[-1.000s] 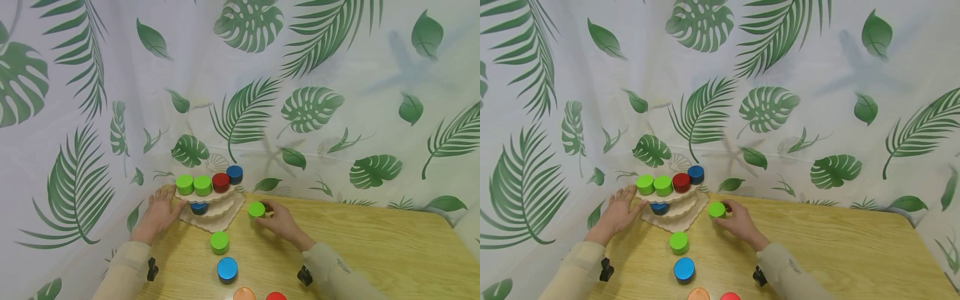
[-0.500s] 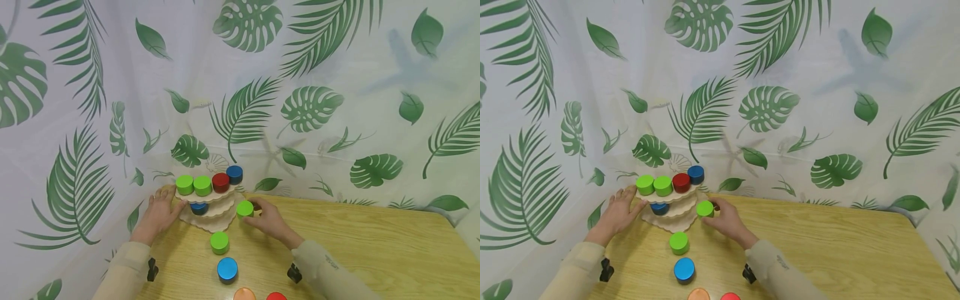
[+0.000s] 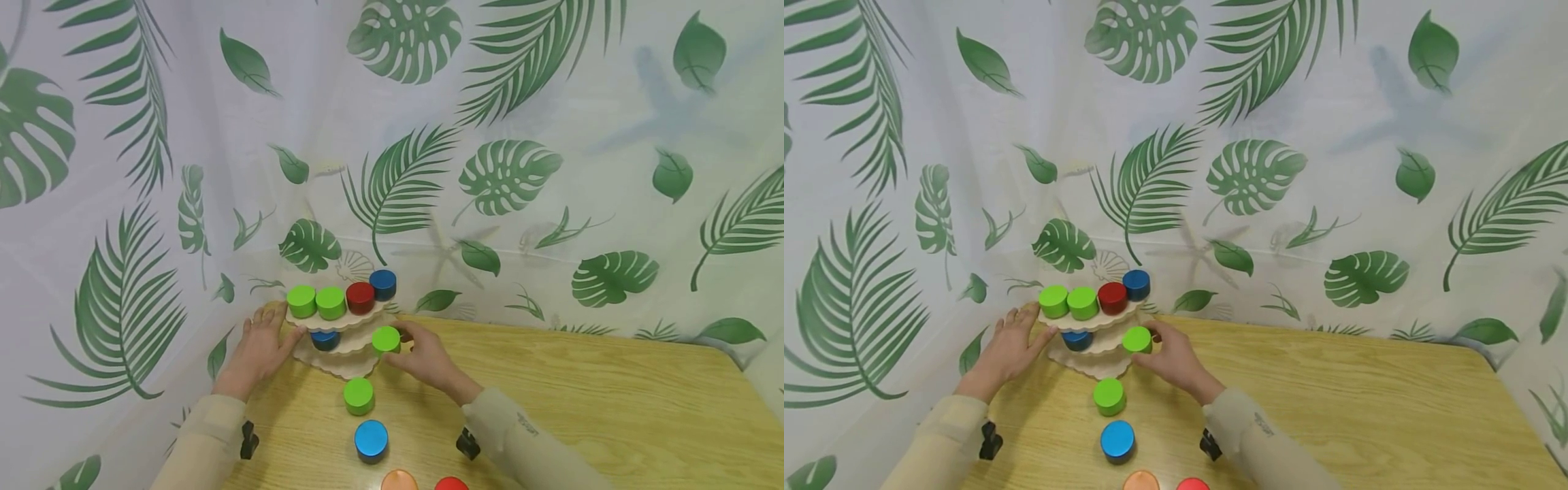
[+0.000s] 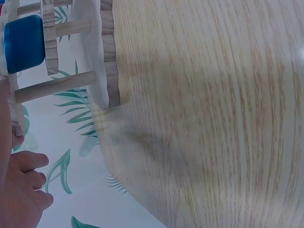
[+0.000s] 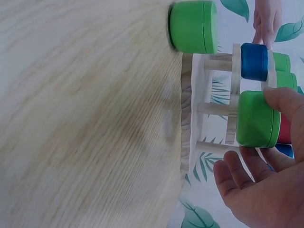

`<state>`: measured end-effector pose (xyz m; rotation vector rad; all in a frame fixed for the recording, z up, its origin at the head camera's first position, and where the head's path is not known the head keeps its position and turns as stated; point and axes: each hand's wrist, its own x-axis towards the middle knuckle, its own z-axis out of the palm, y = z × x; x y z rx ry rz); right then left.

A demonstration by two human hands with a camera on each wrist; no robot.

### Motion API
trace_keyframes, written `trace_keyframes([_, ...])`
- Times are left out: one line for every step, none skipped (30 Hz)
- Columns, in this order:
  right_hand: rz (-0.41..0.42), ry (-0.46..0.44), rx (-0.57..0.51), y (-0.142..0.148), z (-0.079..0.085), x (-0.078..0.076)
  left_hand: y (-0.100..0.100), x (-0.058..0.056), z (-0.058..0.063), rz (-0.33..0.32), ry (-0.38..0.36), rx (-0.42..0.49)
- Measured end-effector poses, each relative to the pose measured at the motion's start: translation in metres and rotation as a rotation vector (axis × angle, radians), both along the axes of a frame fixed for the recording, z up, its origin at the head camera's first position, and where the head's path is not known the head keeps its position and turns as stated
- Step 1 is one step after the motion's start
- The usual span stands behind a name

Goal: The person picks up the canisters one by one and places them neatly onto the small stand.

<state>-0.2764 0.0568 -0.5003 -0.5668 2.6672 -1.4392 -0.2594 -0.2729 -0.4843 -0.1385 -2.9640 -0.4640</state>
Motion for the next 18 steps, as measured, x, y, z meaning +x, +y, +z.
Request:
trace_keyframes([0.002,-0.001,-0.001,-0.001,0.000,0.000,0.000,0.000,0.000,0.000,0.000,0.000])
trace_keyframes([0.006,-0.001,-0.001,-0.003,0.001,0.000,0.000,0.000,0.000,-0.001,0.001,-0.001])
trace_keyframes([0.010,0.000,-0.001,-0.004,0.001,0.000,0.000,0.000,0.000,-0.001,0.002,-0.002])
trace_keyframes([0.014,0.000,-0.004,-0.005,0.001,0.000,-0.001,0.000,0.000,-0.001,0.003,-0.003])
trace_keyframes([0.017,-0.001,-0.006,-0.006,0.001,0.000,-0.001,0.000,0.000,-0.001,0.004,-0.004])
trace_keyframes([0.022,0.001,-0.006,-0.007,0.000,0.000,-0.001,0.000,0.000,-0.002,0.006,-0.004])
trace_keyframes([0.022,-0.005,-0.012,-0.009,0.000,0.000,-0.001,0.000,0.000,-0.002,0.008,-0.003])
trace_keyframes([0.024,-0.003,-0.014,-0.010,0.000,0.000,-0.001,0.000,-0.001,-0.002,0.010,-0.004])
trace_keyframes([0.027,-0.001,-0.016,-0.011,-0.001,0.000,-0.001,0.000,-0.001,-0.002,0.010,-0.003])
trace_keyframes([0.031,0.000,-0.019,-0.012,-0.001,0.000,-0.001,0.000,-0.001,-0.002,0.012,-0.001])
trace_keyframes([0.034,-0.002,-0.023,-0.013,0.000,0.000,-0.001,-0.001,-0.002,-0.002,0.013,0.000])
trace_keyframes([0.038,-0.003,-0.025,-0.015,0.000,0.000,-0.001,-0.001,-0.002,-0.002,0.013,0.000])
trace_keyframes([0.041,-0.006,-0.028,-0.016,0.000,0.001,-0.001,-0.001,-0.002,-0.002,0.013,0.001])
trace_keyframes([0.045,-0.008,-0.030,-0.017,0.000,0.001,-0.002,-0.001,-0.003,-0.002,0.013,0.002])
trace_keyframes([0.049,-0.011,-0.032,-0.018,0.000,0.001,-0.002,-0.001,-0.003,-0.002,0.013,0.003])
trace_keyframes([0.053,-0.014,-0.035,-0.018,0.000,0.001,-0.002,-0.001,-0.003,-0.002,0.014,0.004])
trace_keyframes([0.055,-0.015,-0.038,-0.019,0.000,0.001,-0.002,-0.001,-0.003,-0.002,0.013,0.004])
trace_keyframes([0.056,-0.015,-0.039,-0.020,0.001,0.001,-0.002,-0.001,-0.003,-0.003,0.013,0.005])
